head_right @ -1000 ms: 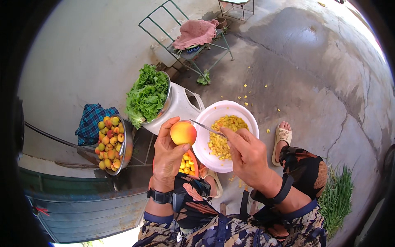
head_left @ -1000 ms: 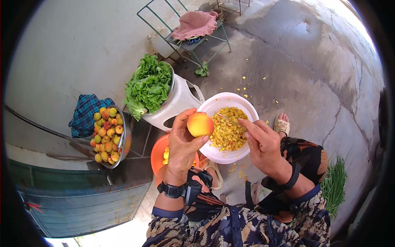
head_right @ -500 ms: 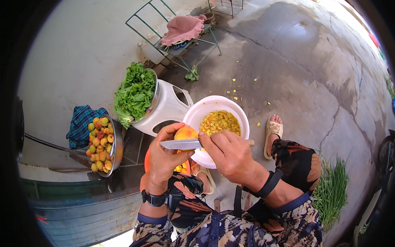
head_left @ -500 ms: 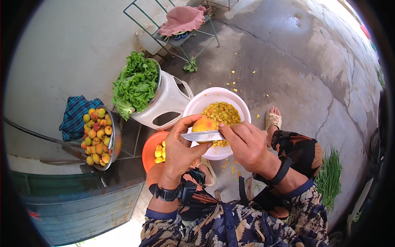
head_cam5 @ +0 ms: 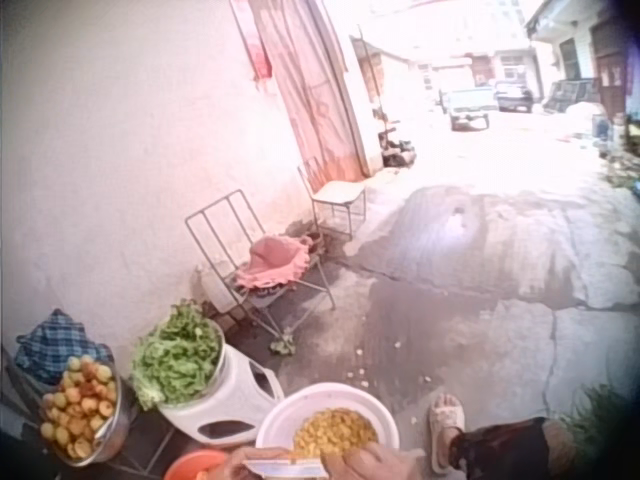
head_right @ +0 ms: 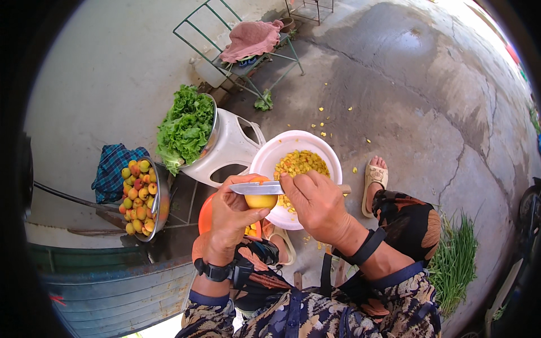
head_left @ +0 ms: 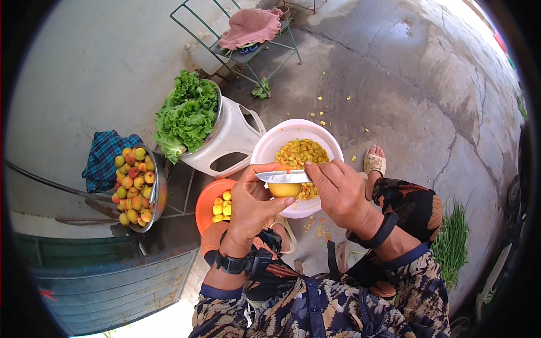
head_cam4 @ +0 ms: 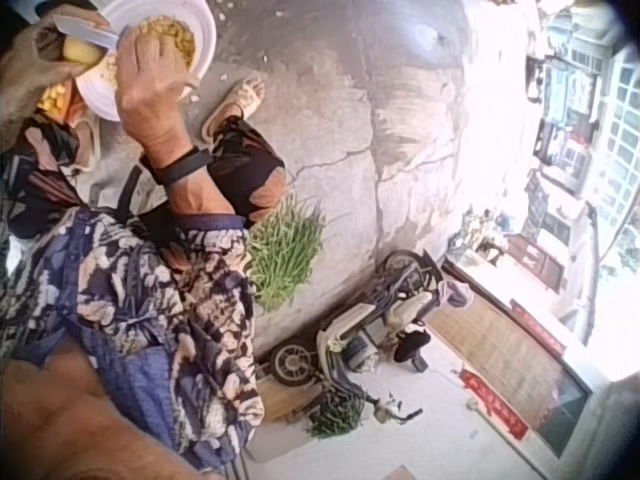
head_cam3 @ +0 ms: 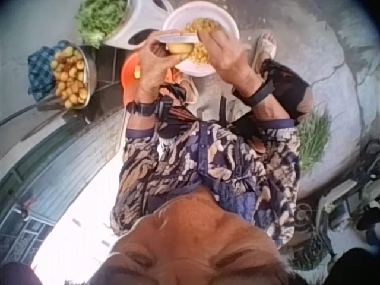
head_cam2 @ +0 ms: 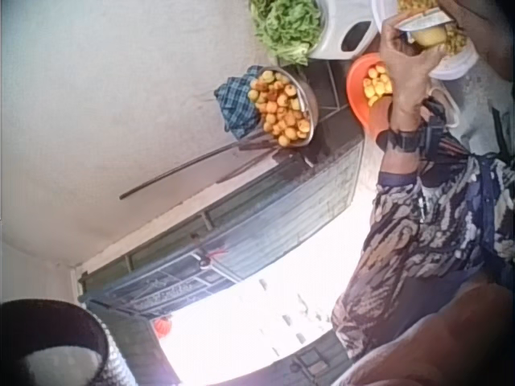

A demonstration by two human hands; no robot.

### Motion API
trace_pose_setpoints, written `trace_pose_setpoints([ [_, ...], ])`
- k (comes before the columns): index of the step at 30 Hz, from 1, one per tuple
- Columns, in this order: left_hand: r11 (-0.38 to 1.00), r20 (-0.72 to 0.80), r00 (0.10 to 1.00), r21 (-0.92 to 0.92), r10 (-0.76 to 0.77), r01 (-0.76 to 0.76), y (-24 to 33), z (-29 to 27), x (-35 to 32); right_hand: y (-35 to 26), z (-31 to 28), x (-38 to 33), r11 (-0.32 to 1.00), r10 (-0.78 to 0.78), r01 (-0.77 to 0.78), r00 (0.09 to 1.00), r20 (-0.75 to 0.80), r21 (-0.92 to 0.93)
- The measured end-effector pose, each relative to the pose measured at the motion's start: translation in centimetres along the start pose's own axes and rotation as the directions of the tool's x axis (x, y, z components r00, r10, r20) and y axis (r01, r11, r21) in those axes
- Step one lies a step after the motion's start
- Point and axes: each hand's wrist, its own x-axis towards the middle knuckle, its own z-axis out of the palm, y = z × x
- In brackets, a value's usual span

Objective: Peel a fruit using a small knife and discard the skin into a bowl.

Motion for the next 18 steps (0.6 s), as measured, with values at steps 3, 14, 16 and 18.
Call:
trace_pose_setpoints([
  [3, 0.998, 0.02, 0.998, -0.021, 0.065, -0.064, 0.7, 0.0, -0.1, 1.1, 0.4, -0.7, 0.99, 0.14, -0.14, 0.99, 0.015, -0.005],
  [14, 0.879, 0.049, 0.997, -0.471, -0.064, 0.08, 0.8, -0.7, 0.6, -0.2, -0.6, 1.3, 0.966, 0.232, -0.212, 0.963, -0.137, 0.145],
  [16, 0.843, 0.038, 0.996, -0.53, -0.081, 0.089, 0.7, -0.4, 0.7, -0.4, -0.6, 1.5, 0.98, 0.178, -0.162, 0.974, -0.141, 0.112],
  [18, 0.859, 0.005, 0.997, -0.507, -0.075, 0.067, 0.2, -0.2, 0.7, -0.5, -0.8, 1.5, 0.991, 0.124, -0.114, 0.982, -0.144, 0.077],
])
